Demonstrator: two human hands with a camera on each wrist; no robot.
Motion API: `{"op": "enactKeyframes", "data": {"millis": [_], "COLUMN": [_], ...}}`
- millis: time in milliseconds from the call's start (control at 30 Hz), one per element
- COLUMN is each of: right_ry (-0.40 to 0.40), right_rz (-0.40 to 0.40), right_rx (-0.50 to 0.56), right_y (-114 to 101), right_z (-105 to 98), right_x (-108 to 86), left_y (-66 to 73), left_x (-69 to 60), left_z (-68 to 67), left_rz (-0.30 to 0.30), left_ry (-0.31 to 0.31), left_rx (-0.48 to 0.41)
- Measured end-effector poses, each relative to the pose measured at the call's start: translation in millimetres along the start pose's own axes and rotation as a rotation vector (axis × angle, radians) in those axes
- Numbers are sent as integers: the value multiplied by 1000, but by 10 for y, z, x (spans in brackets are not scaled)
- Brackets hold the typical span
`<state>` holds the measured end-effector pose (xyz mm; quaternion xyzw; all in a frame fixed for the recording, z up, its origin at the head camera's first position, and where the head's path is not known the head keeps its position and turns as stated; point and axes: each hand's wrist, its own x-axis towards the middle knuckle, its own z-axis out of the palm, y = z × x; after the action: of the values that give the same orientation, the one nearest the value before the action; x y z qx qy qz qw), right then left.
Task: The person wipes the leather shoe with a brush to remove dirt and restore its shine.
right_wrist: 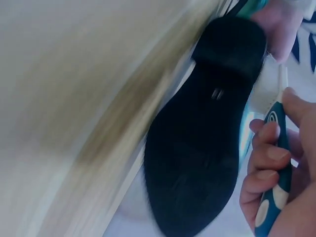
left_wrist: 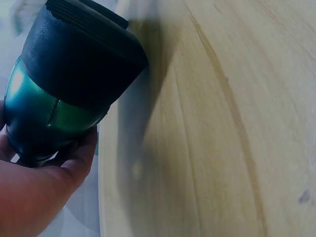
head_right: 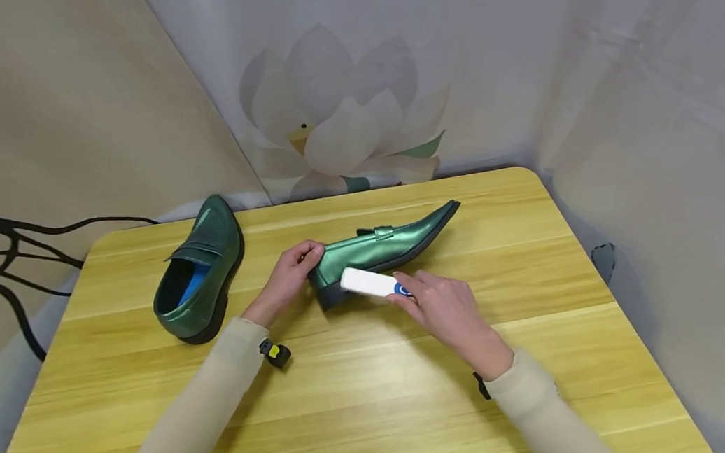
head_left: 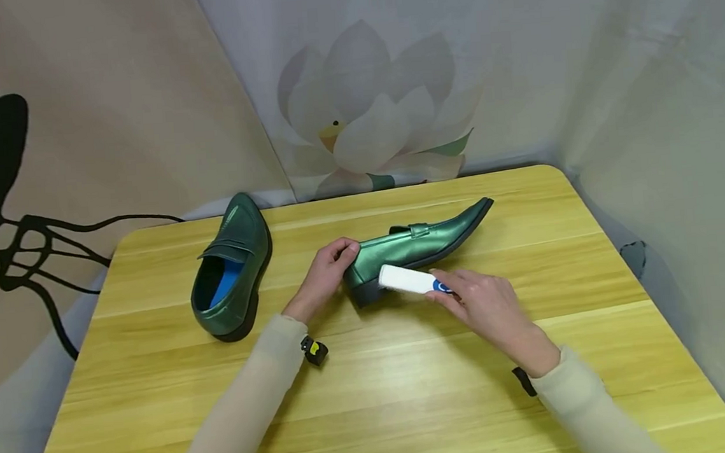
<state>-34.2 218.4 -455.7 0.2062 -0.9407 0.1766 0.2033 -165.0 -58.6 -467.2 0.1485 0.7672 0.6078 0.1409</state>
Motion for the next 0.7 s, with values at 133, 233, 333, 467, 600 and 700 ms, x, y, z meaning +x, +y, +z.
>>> {"op": "enactKeyframes", "data": {"millis": [133,233,333,467,600,700], "right_ry": [40,49,52,65,62,55], "right_rz": [88,131,145,154,141,124], "right_rx": [-26,-27,-4,70,159,195], "right_y": [249,360,382,292,127,1], "right_z": [-131,-210,-220,-136,-25,41], "right_x": [-160,-243,-261,-209,-113,-31], "left_y": [2,20,34,35,71,135], "left_x": [1,3,18,24,-8,-49], "left_z": [1,1,2,-1,16,48], "left_rz": [10,64,128,145,135,139], "left_ry": [-2,-5,-16,-48,-56,-55], "left_rx": [25,115,215,281,262,221]}}
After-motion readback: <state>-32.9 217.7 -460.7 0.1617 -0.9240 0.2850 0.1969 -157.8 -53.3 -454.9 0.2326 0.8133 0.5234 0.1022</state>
